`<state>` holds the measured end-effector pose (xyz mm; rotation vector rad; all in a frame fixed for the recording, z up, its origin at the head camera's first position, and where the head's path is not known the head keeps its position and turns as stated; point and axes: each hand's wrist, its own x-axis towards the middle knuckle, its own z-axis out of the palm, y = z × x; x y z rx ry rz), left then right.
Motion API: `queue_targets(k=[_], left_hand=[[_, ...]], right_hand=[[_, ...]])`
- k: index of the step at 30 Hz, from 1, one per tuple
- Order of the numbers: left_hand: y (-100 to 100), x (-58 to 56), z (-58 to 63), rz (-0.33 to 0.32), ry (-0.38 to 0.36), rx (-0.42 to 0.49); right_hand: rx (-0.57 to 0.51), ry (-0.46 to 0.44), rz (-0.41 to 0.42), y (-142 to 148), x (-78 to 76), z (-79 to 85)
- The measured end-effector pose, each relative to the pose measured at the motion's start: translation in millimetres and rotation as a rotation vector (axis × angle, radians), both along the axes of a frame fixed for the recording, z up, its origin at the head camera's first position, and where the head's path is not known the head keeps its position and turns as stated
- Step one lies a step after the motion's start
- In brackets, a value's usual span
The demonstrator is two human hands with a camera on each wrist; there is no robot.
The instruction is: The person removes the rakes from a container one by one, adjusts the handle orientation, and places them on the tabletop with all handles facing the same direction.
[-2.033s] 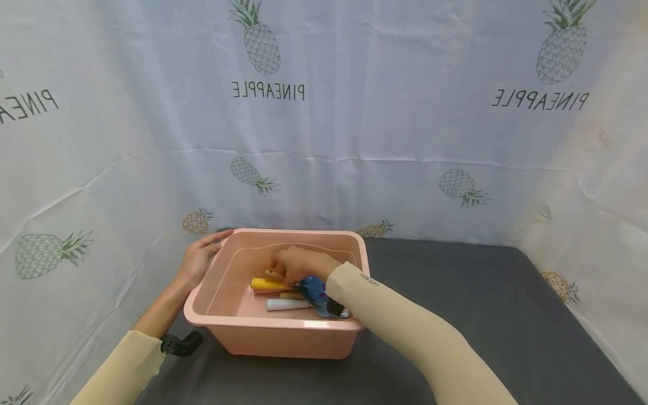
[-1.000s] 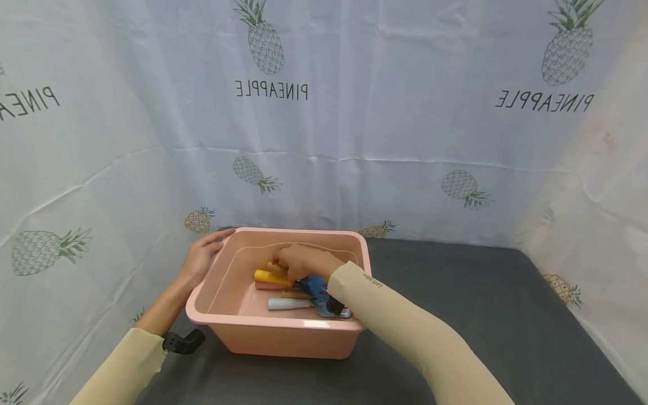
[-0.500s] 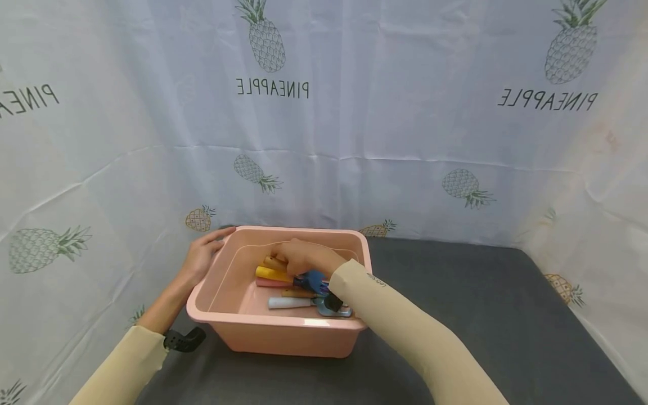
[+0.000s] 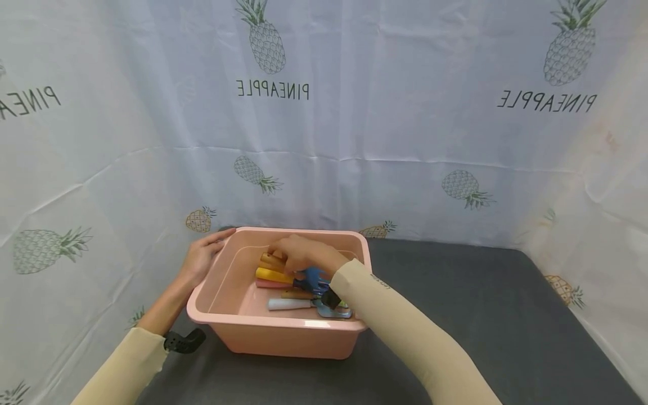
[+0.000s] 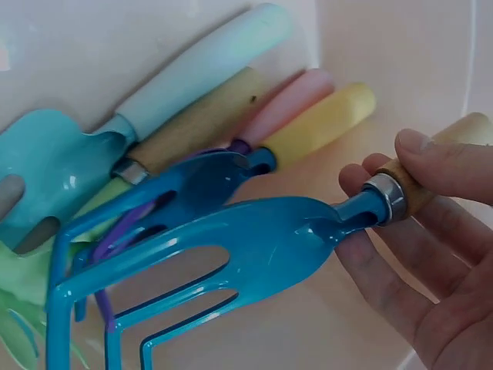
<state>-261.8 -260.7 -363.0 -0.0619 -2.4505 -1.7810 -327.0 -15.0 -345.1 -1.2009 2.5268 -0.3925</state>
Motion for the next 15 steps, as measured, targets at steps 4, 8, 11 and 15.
queue_targets(k=[4, 8, 11, 15], left_hand=[[0, -0.3, -0.6, 0.009, 0.021, -0.047], [0, 0.2, -0.9, 0.016, 0.035, -0.084], [0, 0.0, -0.9, 0.008, 0.041, -0.086], [-1, -1.5, -1.4, -0.012, 0.042, -0.073]], right_hand=[[0.005, 0.021, 0.013, 0, 0.8, 4.2], [0.000, 0.034, 0.022, -2, 2.7, 8.4], [-0.012, 0.025, 0.033, -4, 4.2, 11.3], [-0.028, 0.027, 0.046, -5, 6.7, 16.0]])
